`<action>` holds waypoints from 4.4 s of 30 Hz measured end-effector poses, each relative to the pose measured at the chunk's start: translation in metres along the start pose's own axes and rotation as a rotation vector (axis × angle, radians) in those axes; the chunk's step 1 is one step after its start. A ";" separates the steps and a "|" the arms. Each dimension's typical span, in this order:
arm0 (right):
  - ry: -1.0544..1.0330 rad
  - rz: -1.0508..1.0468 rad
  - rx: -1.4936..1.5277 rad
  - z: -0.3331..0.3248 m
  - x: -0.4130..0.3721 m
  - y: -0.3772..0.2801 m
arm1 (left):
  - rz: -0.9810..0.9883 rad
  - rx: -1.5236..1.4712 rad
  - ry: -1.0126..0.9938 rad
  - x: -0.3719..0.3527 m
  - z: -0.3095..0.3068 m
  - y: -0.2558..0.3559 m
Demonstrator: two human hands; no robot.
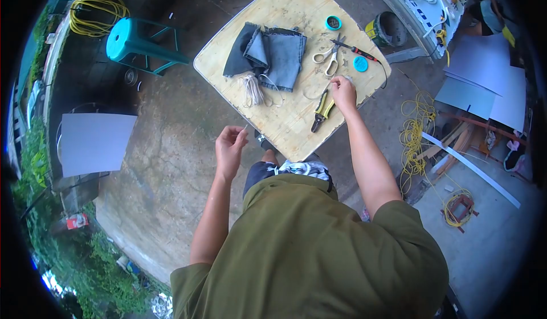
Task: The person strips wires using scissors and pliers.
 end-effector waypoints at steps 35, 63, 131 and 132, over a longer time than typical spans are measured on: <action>-0.199 -0.543 -0.800 0.055 -0.109 0.041 | -0.054 -0.042 -0.006 -0.033 -0.058 -0.033; -0.769 -0.057 0.814 0.021 -0.341 -0.197 | 0.035 -0.321 -0.513 -0.059 0.007 0.049; -0.671 -0.012 0.764 0.042 -0.327 -0.213 | -0.100 -0.515 -0.011 -0.035 -0.028 0.042; -0.707 0.005 0.800 0.041 -0.326 -0.213 | -0.140 -0.554 0.017 -0.036 -0.030 0.040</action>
Point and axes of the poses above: each hand's wrist, its own x-axis towards the middle knuckle, its own z-axis out of the palm, y = z × x, the point moved 10 cm from there along x, towards the middle knuckle, and after that the axes turned 13 degrees about z, right-handed, at the moved point
